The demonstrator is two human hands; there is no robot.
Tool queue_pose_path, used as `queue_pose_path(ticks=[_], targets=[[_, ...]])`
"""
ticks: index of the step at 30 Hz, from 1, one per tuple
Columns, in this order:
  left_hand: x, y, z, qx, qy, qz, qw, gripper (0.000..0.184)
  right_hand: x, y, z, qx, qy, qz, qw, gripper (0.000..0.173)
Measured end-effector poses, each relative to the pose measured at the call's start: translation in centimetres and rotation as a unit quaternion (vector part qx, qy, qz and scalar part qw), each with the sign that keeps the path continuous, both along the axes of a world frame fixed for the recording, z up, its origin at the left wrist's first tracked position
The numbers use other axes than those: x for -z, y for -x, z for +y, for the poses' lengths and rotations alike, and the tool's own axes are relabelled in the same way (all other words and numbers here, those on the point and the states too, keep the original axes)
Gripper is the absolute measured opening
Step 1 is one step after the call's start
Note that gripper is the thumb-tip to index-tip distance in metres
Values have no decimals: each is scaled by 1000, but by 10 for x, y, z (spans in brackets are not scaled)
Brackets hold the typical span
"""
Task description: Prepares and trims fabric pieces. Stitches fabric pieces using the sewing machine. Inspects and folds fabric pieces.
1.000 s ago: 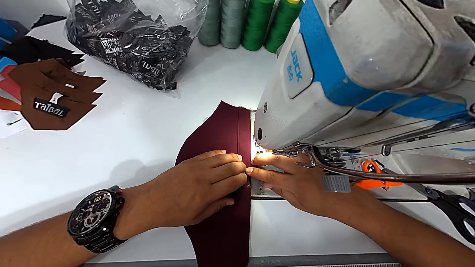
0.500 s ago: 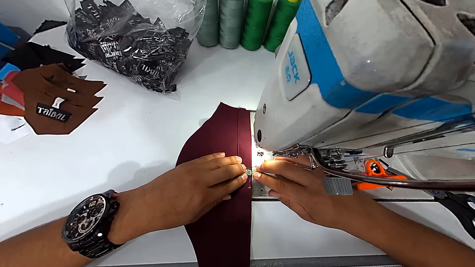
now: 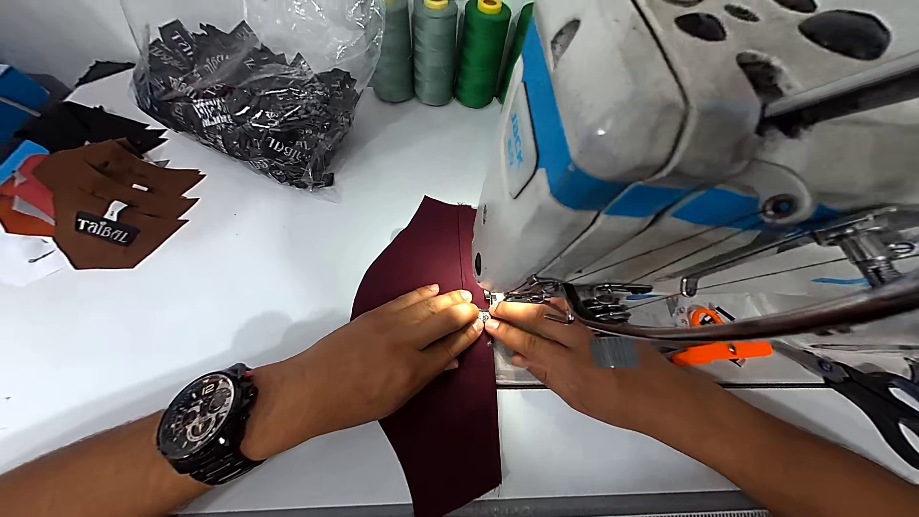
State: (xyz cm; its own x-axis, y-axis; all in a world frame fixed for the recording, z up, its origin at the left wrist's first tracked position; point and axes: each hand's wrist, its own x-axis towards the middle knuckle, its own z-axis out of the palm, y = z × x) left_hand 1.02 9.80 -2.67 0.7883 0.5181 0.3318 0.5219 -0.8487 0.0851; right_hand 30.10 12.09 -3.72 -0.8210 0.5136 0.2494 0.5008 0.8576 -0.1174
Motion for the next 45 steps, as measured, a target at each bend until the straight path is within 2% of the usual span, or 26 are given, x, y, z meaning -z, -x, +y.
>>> queue_pose_path(ticks=[4, 15, 23, 29, 39, 45], targets=[[1, -5, 8, -5, 4, 2, 1000, 39, 2, -5, 3, 24, 3, -34, 999, 42], [2, -8, 8, -10, -5, -7, 1000, 38, 0, -4, 4, 23, -15, -35, 999, 42], [1, 7, 2, -16, -10, -9, 1000, 37, -2, 2, 0, 33, 42, -35, 998, 43], [4, 22, 11, -32, 50, 6, 998, 42, 0, -1, 2, 34, 32, 13, 999, 41], [-1, 2, 18, -1, 48, -20, 999, 39, -1, -9, 5, 72, 23, -39, 996, 42], [0, -6, 18, 2, 51, -20, 999, 38, -3, -9, 9, 48, 23, -23, 998, 38]])
